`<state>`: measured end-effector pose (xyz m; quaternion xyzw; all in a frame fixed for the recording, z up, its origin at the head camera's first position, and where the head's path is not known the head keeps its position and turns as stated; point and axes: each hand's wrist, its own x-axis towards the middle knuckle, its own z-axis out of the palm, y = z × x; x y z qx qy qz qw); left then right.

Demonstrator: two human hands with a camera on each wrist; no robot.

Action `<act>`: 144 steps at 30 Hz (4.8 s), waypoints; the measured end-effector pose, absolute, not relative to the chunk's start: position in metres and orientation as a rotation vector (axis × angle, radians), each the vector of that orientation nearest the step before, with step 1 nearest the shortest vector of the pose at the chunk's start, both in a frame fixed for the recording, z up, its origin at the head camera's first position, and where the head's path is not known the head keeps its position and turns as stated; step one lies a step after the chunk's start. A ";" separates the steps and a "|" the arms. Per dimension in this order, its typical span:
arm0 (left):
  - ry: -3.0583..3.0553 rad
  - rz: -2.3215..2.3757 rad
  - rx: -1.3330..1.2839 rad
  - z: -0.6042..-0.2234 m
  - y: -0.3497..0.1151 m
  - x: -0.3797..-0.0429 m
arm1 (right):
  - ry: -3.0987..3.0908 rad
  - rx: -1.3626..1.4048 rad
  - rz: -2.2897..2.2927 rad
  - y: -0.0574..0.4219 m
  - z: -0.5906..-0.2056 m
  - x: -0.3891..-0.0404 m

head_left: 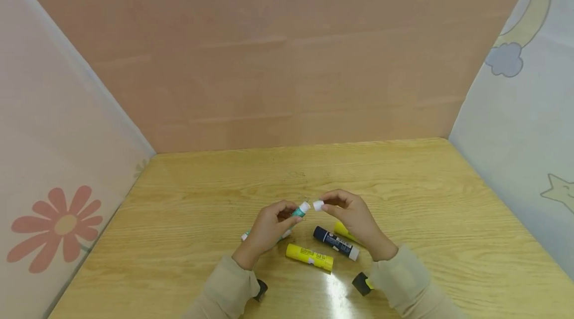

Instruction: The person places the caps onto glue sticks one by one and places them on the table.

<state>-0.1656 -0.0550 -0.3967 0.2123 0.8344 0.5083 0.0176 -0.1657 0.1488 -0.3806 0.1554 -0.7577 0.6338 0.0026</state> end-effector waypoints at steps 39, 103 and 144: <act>2.572 1.533 0.697 -0.403 -0.048 -0.162 | -2.466 0.475 1.966 0.147 -0.388 -0.158; 2.723 1.332 0.799 -0.410 -0.047 -0.151 | -2.568 0.327 1.890 0.138 -0.400 -0.147; 2.876 0.744 0.625 -0.418 -0.038 -0.165 | -2.495 0.111 1.937 0.170 -0.404 -0.138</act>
